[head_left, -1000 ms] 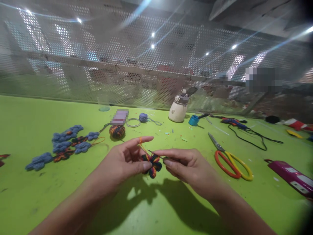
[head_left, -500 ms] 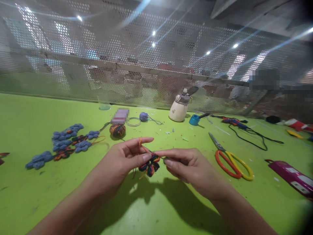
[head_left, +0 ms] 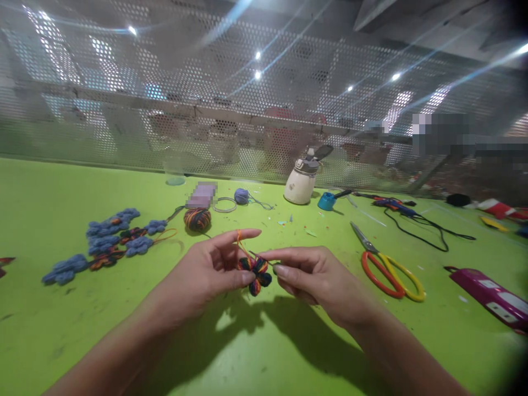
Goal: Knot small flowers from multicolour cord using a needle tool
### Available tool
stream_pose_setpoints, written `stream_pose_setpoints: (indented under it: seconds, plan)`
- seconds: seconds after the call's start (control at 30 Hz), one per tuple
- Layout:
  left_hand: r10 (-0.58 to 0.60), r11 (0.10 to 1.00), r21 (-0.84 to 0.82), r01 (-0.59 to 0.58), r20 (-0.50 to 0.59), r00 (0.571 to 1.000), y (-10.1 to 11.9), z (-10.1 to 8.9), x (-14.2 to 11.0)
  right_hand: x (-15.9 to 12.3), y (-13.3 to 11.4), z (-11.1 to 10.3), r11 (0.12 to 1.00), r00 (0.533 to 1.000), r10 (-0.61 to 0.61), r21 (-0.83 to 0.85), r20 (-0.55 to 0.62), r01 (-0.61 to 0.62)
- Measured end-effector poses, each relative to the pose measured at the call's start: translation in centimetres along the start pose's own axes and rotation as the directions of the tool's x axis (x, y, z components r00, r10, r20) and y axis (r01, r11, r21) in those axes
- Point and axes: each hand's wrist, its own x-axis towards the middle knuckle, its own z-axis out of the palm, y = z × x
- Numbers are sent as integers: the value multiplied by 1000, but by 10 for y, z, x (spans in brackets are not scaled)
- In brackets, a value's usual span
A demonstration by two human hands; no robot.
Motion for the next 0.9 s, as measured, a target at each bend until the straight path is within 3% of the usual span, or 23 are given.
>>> stream_pose_setpoints:
  seconds: [0.27,0.73,0.9]
  plan:
    - [-24,1000,7,24,3,1000,-1,-1,0,1,-1,-1,1000,1000,-17,-25,-6,17]
    - [-58,983,-180,30,-152,987,8,8,-6,1,-6,-1,998,1000,-8,-60,27,10]
    - [-108,981,-175,82,-143,984,8,10,-4,0,-5,-2,996,999,-15,-87,30,18]
